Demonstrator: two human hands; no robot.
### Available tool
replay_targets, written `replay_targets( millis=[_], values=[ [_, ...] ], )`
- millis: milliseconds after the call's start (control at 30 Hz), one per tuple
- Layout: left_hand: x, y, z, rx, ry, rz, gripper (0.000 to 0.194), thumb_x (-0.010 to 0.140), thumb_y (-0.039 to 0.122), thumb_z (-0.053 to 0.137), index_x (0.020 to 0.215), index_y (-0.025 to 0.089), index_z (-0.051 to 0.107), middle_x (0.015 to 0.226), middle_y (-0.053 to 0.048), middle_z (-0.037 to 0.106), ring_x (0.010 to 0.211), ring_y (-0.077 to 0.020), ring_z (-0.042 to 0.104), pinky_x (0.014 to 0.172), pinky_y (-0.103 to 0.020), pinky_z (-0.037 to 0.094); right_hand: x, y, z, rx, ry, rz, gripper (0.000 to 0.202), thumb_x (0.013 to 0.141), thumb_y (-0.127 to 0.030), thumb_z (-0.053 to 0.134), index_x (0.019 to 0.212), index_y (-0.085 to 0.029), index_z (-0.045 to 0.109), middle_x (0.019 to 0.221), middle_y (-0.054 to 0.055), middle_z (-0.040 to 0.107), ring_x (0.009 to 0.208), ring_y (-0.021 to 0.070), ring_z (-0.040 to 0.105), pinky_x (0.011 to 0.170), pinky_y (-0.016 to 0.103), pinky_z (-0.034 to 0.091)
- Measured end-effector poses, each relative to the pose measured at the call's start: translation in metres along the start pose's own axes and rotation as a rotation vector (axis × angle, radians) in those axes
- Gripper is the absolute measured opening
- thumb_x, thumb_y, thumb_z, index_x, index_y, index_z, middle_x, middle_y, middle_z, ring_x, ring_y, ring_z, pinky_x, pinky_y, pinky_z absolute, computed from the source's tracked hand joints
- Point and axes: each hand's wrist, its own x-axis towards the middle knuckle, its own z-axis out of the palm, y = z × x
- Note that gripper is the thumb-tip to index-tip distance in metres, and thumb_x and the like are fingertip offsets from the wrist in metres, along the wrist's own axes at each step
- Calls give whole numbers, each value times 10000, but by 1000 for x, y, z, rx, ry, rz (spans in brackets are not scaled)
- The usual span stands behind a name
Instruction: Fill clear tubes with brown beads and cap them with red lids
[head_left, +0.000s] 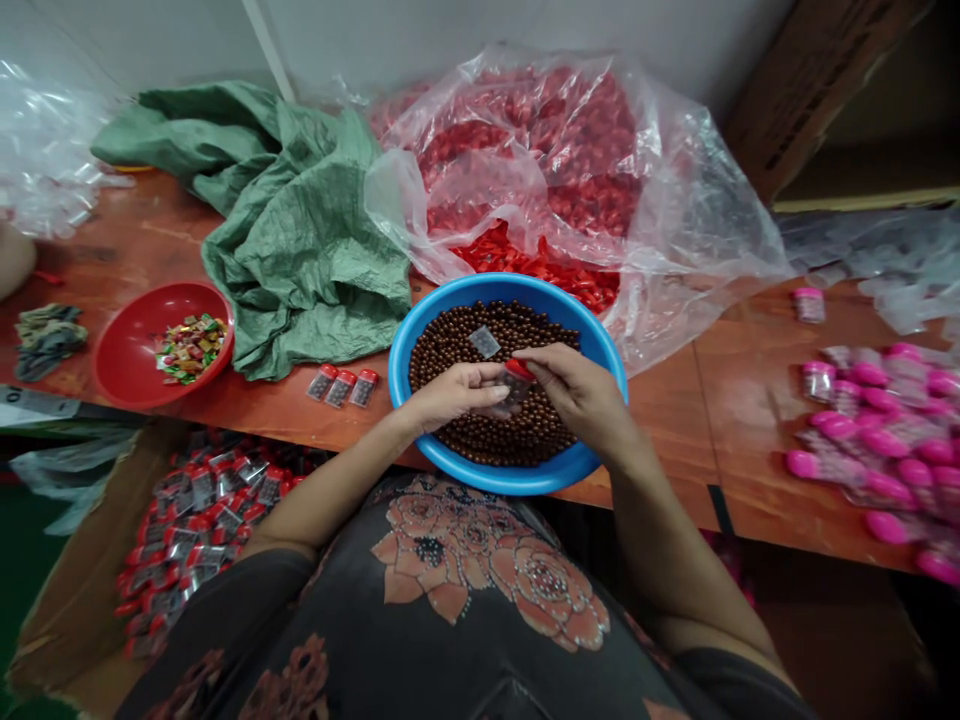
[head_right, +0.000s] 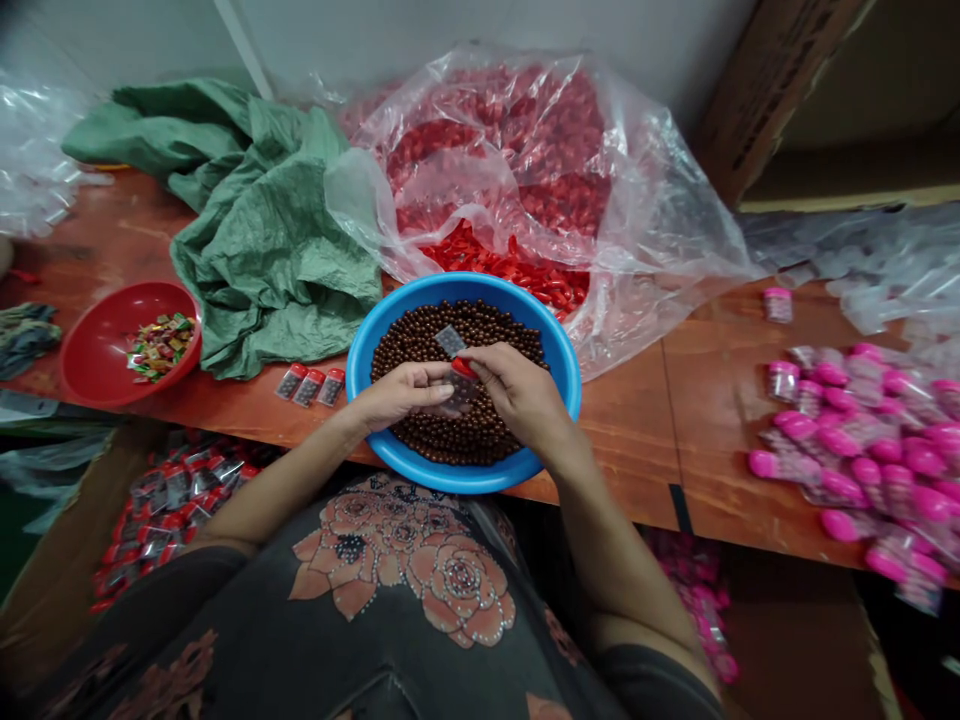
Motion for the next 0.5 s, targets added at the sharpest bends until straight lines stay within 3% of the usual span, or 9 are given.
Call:
replay_targets(
  millis=[233, 400, 500],
  values=[
    [-4, 11, 4, -48, 26, -7, 394, 766, 292, 752, 1138, 171, 708, 1042, -84, 727, 885, -157, 688, 874, -336, 544, -1, 1, -2, -84, -79, -121, 407, 968, -342, 505, 1372, -322, 538, 1202, 78, 652, 1104, 232, 620, 971, 444, 504],
    [-3, 12, 8, -128, 81, 10, 372, 767, 217, 733, 1130, 144, 701, 1011, -78, 728, 829, -140, 688, 806, -278, 549, -2, -1, 4, -279, -98, -176, 852, 768, -511, 747, 1473, -234, 356, 1323, 151, 558, 1204, 311, 558, 989, 490, 495],
    [1, 10, 11, -166, 162, 28, 262, 841, 283, 685, 1050, 126, 706, 915, -79, 728, 767, -123, 676, 728, -233, 544, -2, 0, 10, -320, -40, -196, 736, 817, -480, 698, 1430, -223, 385, 1285, 148, 585, 1170, 300, 579, 971, 481, 499]
  ],
)
